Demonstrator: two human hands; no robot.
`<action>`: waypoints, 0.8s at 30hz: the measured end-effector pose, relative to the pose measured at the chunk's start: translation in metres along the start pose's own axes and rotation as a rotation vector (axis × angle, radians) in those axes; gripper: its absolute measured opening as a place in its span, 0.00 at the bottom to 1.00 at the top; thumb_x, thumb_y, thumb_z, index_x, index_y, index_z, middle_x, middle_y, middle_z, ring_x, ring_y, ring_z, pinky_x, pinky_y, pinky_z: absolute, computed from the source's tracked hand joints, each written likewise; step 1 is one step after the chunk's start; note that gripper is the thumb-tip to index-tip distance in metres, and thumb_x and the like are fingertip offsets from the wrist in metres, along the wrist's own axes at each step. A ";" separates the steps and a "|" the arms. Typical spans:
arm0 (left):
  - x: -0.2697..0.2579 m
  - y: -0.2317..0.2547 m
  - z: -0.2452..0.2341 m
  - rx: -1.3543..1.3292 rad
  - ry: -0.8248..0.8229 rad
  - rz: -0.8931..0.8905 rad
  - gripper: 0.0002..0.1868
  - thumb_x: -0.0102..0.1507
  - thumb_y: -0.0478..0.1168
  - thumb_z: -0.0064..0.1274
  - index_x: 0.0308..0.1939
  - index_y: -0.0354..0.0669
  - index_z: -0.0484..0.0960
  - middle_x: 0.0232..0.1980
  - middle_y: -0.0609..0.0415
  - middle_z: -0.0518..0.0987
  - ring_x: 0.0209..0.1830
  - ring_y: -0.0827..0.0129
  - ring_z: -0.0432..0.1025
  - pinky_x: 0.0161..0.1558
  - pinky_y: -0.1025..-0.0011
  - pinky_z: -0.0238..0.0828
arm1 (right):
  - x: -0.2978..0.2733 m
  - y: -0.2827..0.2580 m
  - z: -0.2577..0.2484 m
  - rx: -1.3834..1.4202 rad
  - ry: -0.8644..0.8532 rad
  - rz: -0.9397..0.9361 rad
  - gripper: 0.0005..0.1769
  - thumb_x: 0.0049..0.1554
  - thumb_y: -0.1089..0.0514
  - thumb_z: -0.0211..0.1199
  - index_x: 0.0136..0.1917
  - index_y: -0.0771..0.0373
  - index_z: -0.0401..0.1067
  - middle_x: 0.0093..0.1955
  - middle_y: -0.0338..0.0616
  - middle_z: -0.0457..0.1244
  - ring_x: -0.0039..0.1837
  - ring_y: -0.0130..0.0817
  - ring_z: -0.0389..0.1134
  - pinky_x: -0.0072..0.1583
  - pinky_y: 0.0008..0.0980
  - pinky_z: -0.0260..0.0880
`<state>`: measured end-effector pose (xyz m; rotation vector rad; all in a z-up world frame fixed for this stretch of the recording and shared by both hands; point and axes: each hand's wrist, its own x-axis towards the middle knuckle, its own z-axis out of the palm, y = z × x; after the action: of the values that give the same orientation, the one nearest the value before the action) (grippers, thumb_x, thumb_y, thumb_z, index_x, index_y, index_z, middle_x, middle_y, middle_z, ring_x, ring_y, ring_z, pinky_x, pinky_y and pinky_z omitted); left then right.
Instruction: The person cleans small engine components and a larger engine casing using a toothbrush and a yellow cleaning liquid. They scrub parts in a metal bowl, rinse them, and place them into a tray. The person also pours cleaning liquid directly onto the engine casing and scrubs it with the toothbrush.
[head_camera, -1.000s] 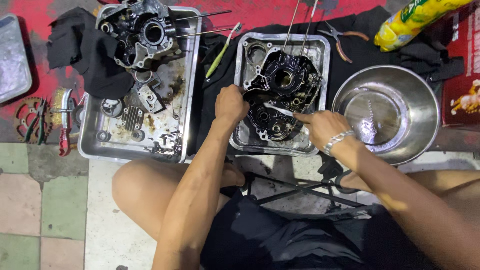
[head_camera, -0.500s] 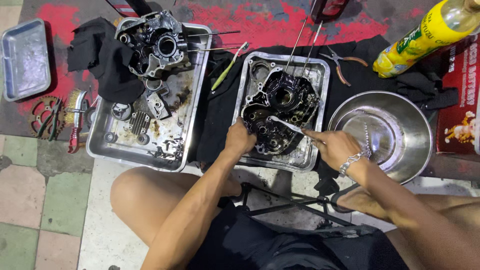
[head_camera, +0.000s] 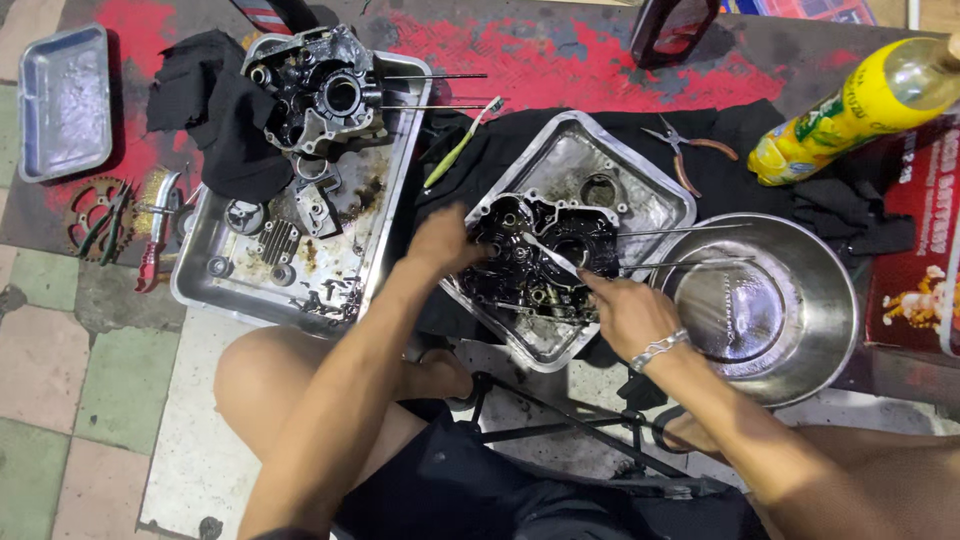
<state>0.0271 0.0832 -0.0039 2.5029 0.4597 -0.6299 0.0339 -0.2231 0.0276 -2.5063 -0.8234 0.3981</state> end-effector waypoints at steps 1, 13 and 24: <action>-0.012 0.004 0.004 0.061 -0.072 -0.013 0.61 0.46 0.56 0.76 0.72 0.33 0.57 0.68 0.33 0.68 0.70 0.43 0.64 0.68 0.57 0.64 | 0.002 -0.006 0.005 -0.034 -0.048 0.043 0.23 0.58 0.61 0.56 0.66 0.53 0.74 0.46 0.56 0.70 0.42 0.54 0.73 0.46 0.48 0.74; -0.042 -0.006 0.032 0.103 -0.039 0.056 0.84 0.37 0.58 0.81 0.79 0.40 0.34 0.78 0.41 0.56 0.78 0.44 0.52 0.73 0.41 0.48 | 0.016 -0.056 0.026 -0.121 -0.216 0.338 0.27 0.58 0.60 0.56 0.70 0.50 0.71 0.42 0.60 0.70 0.40 0.54 0.73 0.46 0.50 0.75; -0.037 -0.007 0.028 0.130 -0.050 0.051 0.83 0.35 0.57 0.81 0.80 0.40 0.38 0.77 0.43 0.59 0.79 0.49 0.53 0.74 0.43 0.48 | 0.034 -0.088 0.034 -0.153 -0.259 0.332 0.29 0.55 0.64 0.58 0.70 0.51 0.70 0.40 0.63 0.69 0.43 0.58 0.74 0.48 0.53 0.75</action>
<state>-0.0163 0.0660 -0.0085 2.6057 0.3447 -0.7215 0.0043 -0.1284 0.0400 -2.7808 -0.5428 0.8127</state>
